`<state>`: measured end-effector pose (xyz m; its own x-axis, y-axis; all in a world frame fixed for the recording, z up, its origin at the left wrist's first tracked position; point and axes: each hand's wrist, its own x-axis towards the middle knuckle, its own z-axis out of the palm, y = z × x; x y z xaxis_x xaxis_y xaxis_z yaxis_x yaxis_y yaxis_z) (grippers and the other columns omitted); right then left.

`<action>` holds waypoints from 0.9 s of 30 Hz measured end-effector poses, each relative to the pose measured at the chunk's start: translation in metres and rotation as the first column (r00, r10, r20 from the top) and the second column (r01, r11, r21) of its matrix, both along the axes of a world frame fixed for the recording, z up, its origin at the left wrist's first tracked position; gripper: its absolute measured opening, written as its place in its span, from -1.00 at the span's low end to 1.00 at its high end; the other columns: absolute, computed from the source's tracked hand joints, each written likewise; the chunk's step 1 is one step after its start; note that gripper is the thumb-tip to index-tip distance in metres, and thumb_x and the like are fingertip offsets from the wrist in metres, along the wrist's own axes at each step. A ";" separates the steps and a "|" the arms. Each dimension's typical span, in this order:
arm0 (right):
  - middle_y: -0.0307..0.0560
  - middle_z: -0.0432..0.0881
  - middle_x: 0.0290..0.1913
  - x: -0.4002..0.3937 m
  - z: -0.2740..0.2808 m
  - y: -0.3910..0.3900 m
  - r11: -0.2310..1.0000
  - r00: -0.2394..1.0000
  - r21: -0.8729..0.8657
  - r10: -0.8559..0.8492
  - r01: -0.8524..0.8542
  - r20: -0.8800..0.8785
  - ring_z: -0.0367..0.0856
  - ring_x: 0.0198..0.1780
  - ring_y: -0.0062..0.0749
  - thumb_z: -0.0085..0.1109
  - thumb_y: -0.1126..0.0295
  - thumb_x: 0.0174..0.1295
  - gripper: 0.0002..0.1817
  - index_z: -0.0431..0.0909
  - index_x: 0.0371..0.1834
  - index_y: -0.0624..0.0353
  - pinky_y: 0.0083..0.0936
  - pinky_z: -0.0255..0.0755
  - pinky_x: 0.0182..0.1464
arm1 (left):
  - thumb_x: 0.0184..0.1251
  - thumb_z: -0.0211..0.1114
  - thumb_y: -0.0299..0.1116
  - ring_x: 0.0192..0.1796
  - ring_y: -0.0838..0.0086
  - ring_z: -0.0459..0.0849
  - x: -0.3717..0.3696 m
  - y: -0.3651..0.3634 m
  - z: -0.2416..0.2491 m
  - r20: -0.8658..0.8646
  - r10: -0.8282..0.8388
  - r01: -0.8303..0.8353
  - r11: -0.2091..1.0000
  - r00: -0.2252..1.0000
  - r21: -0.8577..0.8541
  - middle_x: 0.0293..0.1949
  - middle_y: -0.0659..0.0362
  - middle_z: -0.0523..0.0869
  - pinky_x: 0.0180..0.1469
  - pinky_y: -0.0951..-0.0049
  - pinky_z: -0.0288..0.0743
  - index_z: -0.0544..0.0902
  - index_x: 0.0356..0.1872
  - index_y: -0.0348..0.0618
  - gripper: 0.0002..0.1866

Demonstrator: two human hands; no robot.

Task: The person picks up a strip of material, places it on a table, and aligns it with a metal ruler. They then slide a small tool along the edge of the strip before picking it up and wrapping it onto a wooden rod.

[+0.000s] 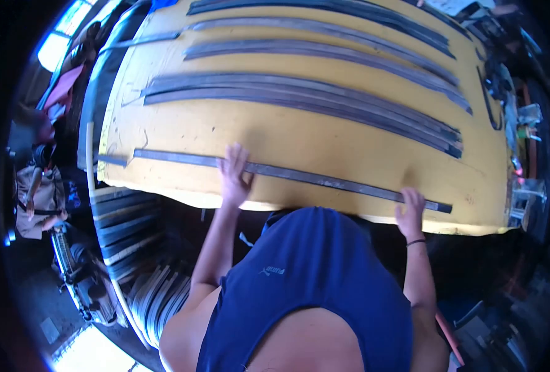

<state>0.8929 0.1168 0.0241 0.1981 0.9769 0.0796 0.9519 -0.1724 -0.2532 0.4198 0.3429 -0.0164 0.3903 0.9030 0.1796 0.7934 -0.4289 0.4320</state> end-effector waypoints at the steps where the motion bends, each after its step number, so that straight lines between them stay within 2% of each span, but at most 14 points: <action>1: 0.05 0.49 0.09 -0.006 0.004 0.002 0.999 0.997 -0.027 0.025 -0.027 -0.070 0.39 0.20 0.02 0.30 0.51 0.02 -0.49 0.51 0.12 0.16 -0.11 0.19 0.35 | 0.20 0.42 -0.27 0.60 0.04 0.00 0.032 -0.022 0.011 0.012 -0.053 0.053 0.997 0.999 -0.061 0.54 0.06 0.17 0.48 -0.38 -0.22 0.36 0.42 -0.03 -0.27; 3: 0.01 0.50 -0.02 0.001 -0.002 0.001 0.998 0.995 -0.022 0.056 -0.058 -0.087 0.42 0.12 0.00 0.33 0.46 0.02 -0.54 0.54 0.07 0.14 -0.11 0.23 0.28 | 0.22 0.37 -0.29 0.56 0.15 0.14 0.068 -0.050 0.006 0.001 -0.177 0.176 0.975 0.984 -0.139 0.44 0.09 0.34 0.47 -0.40 -0.19 0.46 0.33 -0.07 -0.40; 5: -0.03 0.50 -0.09 0.010 0.003 0.004 0.996 0.984 -0.036 0.070 -0.077 -0.165 0.44 0.07 -0.02 0.36 0.43 0.03 -0.61 0.56 -0.02 0.13 -0.11 0.25 0.24 | 0.20 0.35 -0.30 0.44 0.20 0.33 0.085 -0.061 -0.006 -0.046 -0.141 0.141 0.990 0.989 0.001 0.28 0.12 0.49 0.44 -0.40 -0.10 0.52 0.25 -0.08 -0.46; 7: -0.02 0.52 -0.14 0.018 0.005 0.008 0.995 0.968 -0.014 0.096 -0.102 -0.233 0.47 0.02 0.00 0.34 0.47 0.03 -0.75 0.53 -0.22 0.13 -0.13 0.34 0.09 | 0.19 0.34 -0.32 0.28 0.24 0.46 0.095 -0.057 0.012 -0.036 -0.096 0.095 0.995 0.995 -0.042 0.12 0.15 0.55 0.41 -0.39 -0.02 0.57 0.20 -0.07 -0.50; 8: -0.01 0.54 -0.18 0.023 0.003 0.009 0.993 0.960 -0.026 0.104 -0.115 -0.260 0.50 -0.03 0.00 0.33 0.48 0.04 -0.77 0.50 -0.26 0.14 -0.15 0.37 0.04 | 0.19 0.35 -0.32 0.17 0.25 0.50 0.097 -0.054 0.015 -0.039 -0.093 0.093 0.996 0.995 -0.007 -0.01 0.17 0.56 0.40 -0.36 0.02 0.57 0.19 -0.04 -0.51; 10: 0.01 0.56 -0.30 0.031 0.001 0.011 0.992 0.947 -0.020 0.114 -0.126 -0.301 0.57 -0.15 0.02 0.30 0.52 0.07 -0.80 0.45 -0.31 0.18 -0.18 0.44 -0.09 | 0.14 0.39 -0.33 0.12 0.23 0.50 0.099 -0.050 0.022 -0.042 -0.144 0.143 0.989 0.989 -0.045 -0.07 0.14 0.53 0.42 -0.31 0.00 0.58 0.13 -0.02 -0.53; 13: 0.02 0.61 -0.29 0.047 0.033 0.017 0.990 0.895 -0.050 0.097 -0.132 -0.434 0.61 -0.17 0.03 0.30 0.47 0.10 -0.80 0.49 -0.24 0.18 -0.16 0.47 -0.10 | 0.04 0.44 -0.35 0.11 0.22 0.49 0.105 -0.050 0.035 -0.047 -0.192 0.188 0.979 0.980 -0.082 -0.11 0.12 0.50 0.39 -0.21 0.06 0.57 -0.01 -0.07 -0.57; 14: 0.02 0.62 -0.28 0.056 0.049 0.019 0.989 0.907 -0.006 0.132 -0.146 -0.401 0.62 -0.18 0.03 0.31 0.44 0.10 -0.79 0.51 -0.23 0.17 -0.17 0.48 -0.10 | -0.04 0.46 -0.36 0.09 0.22 0.49 0.105 -0.049 0.038 -0.059 -0.204 0.200 0.978 0.977 -0.062 -0.13 0.11 0.49 0.30 -0.13 0.16 0.55 -0.08 -0.09 -0.57; 15: 0.02 0.63 -0.28 0.063 0.065 0.020 0.986 0.914 0.039 0.165 -0.163 -0.370 0.62 -0.19 0.02 0.32 0.42 0.10 -0.78 0.52 -0.21 0.17 -0.17 0.48 -0.10 | -0.01 0.40 -0.43 0.05 0.20 0.50 0.108 -0.049 0.048 -0.061 -0.193 0.192 0.981 0.979 -0.023 -0.15 0.10 0.49 0.19 -0.02 0.24 0.56 -0.12 -0.11 -0.64; 18: 0.01 0.64 -0.25 0.097 0.085 0.021 0.971 0.944 0.151 0.220 -0.187 -0.246 0.61 -0.18 0.01 0.35 0.29 0.12 -0.73 0.56 -0.19 0.17 -0.16 0.45 -0.08 | 0.09 0.24 -0.55 -0.01 0.18 0.55 0.092 -0.039 0.036 -0.153 -0.022 0.046 0.987 0.988 0.157 -0.18 0.09 0.53 0.12 0.09 0.29 0.58 -0.18 -0.11 -0.76; 20: 0.03 0.63 -0.24 0.126 0.096 0.022 0.952 0.967 0.250 0.213 -0.175 -0.137 0.59 -0.16 0.04 0.34 0.24 0.16 -0.71 0.56 -0.20 0.18 -0.14 0.44 -0.06 | 0.14 0.21 -0.55 -0.05 0.20 0.56 0.069 -0.027 0.041 -0.160 0.124 -0.072 0.951 0.979 0.299 -0.21 0.14 0.55 0.13 0.07 0.30 0.58 -0.18 -0.07 -0.79; 22: 0.06 0.62 -0.22 0.161 0.101 0.021 0.932 0.985 0.331 0.167 -0.146 -0.035 0.57 -0.15 0.07 0.31 0.20 0.19 -0.70 0.56 -0.19 0.19 -0.13 0.42 -0.05 | 0.18 0.19 -0.53 0.01 0.23 0.57 0.032 -0.014 0.053 -0.247 0.275 -0.154 0.896 0.929 0.418 -0.12 0.16 0.62 0.23 0.06 0.27 0.60 -0.12 -0.06 -0.76; 25: 0.09 0.61 -0.21 0.203 0.112 0.018 0.917 0.996 0.389 0.078 -0.089 0.044 0.57 -0.15 0.08 0.29 0.24 0.22 -0.72 0.55 -0.18 0.21 -0.13 0.41 -0.03 | 0.21 0.14 -0.57 0.14 0.27 0.57 -0.020 -0.005 0.091 -0.243 0.480 -0.322 0.812 0.843 0.486 -0.01 0.17 0.64 0.35 -0.05 0.16 0.59 -0.02 -0.05 -0.68; 27: 0.11 0.61 -0.21 0.224 0.118 0.016 0.931 0.997 0.362 0.008 -0.034 0.073 0.57 -0.15 0.09 0.29 0.27 0.22 -0.74 0.54 -0.18 0.22 -0.12 0.41 -0.03 | 0.24 0.12 -0.57 0.25 0.31 0.53 -0.036 -0.002 0.129 -0.202 0.562 -0.391 0.750 0.802 0.533 0.07 0.19 0.63 0.39 -0.13 0.07 0.57 0.02 -0.03 -0.66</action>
